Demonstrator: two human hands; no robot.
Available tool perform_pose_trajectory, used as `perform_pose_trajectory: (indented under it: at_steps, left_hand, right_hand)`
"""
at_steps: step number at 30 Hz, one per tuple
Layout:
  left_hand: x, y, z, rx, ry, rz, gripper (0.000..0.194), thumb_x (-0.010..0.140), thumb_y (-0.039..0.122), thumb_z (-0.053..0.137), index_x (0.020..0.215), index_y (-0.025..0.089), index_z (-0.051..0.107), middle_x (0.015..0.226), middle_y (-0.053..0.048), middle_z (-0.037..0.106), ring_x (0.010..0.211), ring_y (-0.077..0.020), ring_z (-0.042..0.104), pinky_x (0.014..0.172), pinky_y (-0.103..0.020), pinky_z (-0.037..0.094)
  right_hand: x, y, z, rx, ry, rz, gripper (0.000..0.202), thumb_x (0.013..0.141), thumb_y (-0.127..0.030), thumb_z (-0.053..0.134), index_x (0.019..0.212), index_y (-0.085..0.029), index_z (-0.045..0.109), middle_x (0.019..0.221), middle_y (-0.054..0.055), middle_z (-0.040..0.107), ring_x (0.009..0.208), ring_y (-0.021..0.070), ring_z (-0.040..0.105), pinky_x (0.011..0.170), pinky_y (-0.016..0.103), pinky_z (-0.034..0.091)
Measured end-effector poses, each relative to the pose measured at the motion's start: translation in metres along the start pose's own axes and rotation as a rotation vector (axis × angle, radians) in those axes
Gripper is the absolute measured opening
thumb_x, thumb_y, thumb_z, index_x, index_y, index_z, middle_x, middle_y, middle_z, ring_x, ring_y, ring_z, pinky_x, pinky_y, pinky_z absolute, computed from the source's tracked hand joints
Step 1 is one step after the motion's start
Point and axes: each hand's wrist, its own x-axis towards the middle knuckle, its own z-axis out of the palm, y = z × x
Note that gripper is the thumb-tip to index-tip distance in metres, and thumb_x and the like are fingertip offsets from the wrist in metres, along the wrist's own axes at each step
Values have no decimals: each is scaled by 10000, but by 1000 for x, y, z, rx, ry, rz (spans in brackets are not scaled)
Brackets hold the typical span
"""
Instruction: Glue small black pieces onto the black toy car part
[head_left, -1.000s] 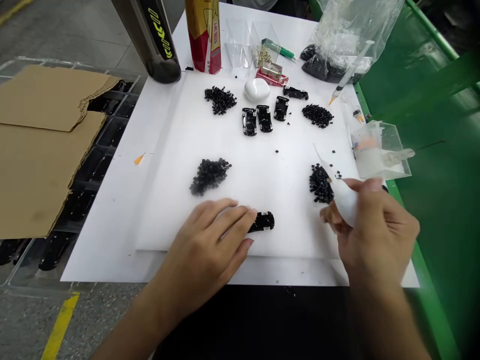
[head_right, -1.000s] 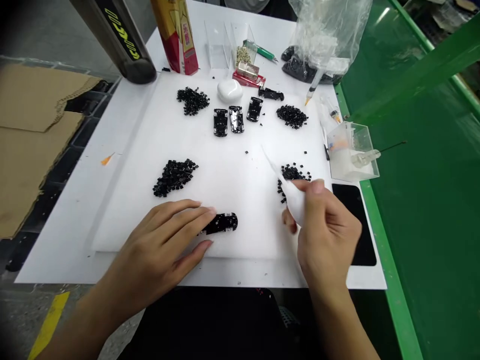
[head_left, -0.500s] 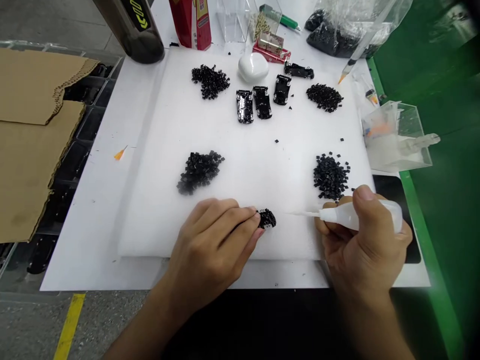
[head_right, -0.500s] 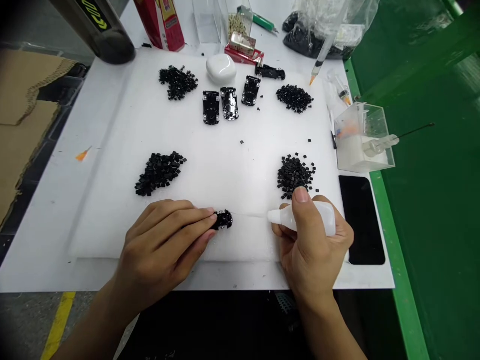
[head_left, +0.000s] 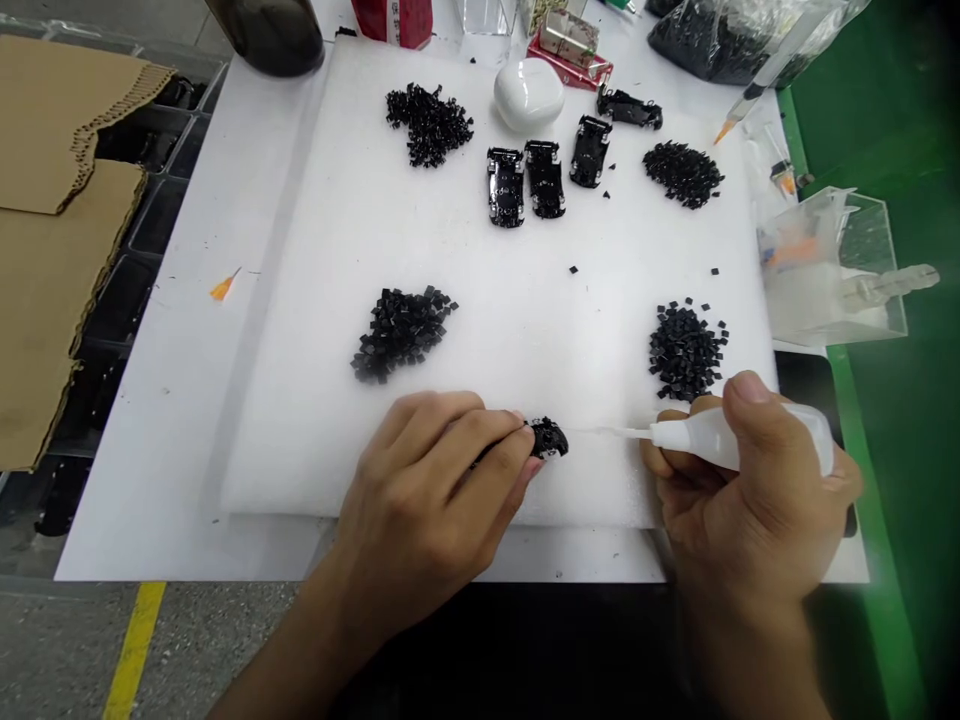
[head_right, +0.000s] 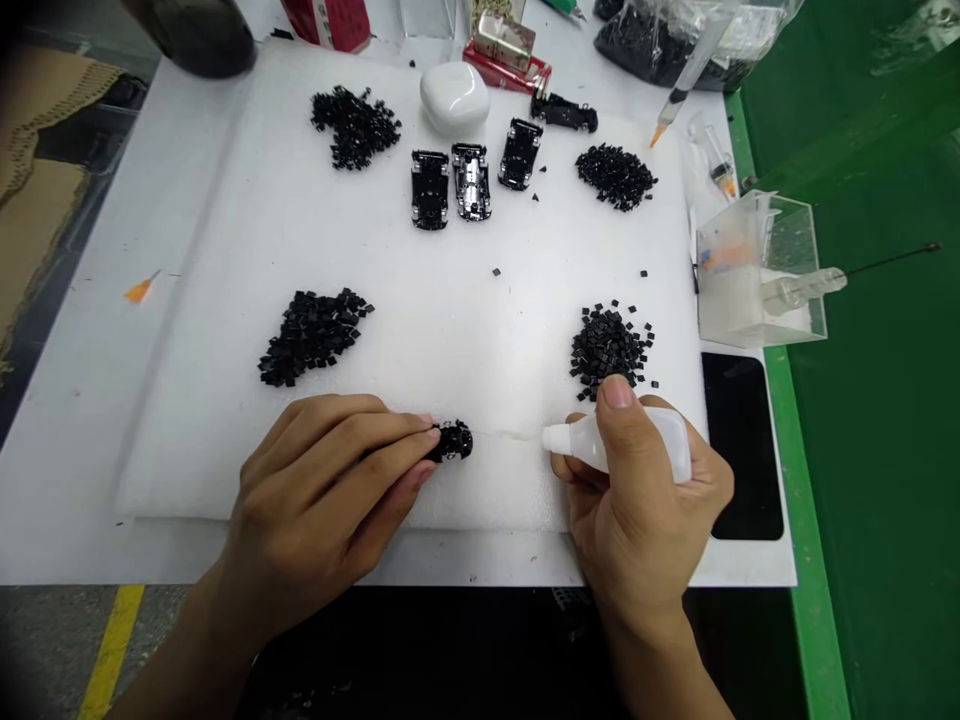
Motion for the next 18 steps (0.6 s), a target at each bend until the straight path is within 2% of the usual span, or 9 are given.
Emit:
perform_pose_trajectory:
  at_steps: [12, 18]
  left_hand:
    - [0, 0, -1, 11, -9, -7, 174, 905, 85, 725, 1076, 109, 746, 1043, -56, 754, 984, -233, 644, 802, -418, 546]
    - [1, 2, -1, 13, -10, -24, 174, 914, 97, 720, 1085, 121, 747, 1051, -49, 753, 987, -230, 643, 798, -417, 540]
  right_hand:
    - [0, -2, 0, -23, -5, 9, 463, 789, -321, 855, 540, -213, 480, 529, -60, 353, 456, 101, 351, 356, 249, 334]
    - [-2, -2, 1, -32, 13, 5, 462, 753, -313, 858, 523, -223, 467, 528, -67, 296, 442, 104, 333, 346, 256, 304]
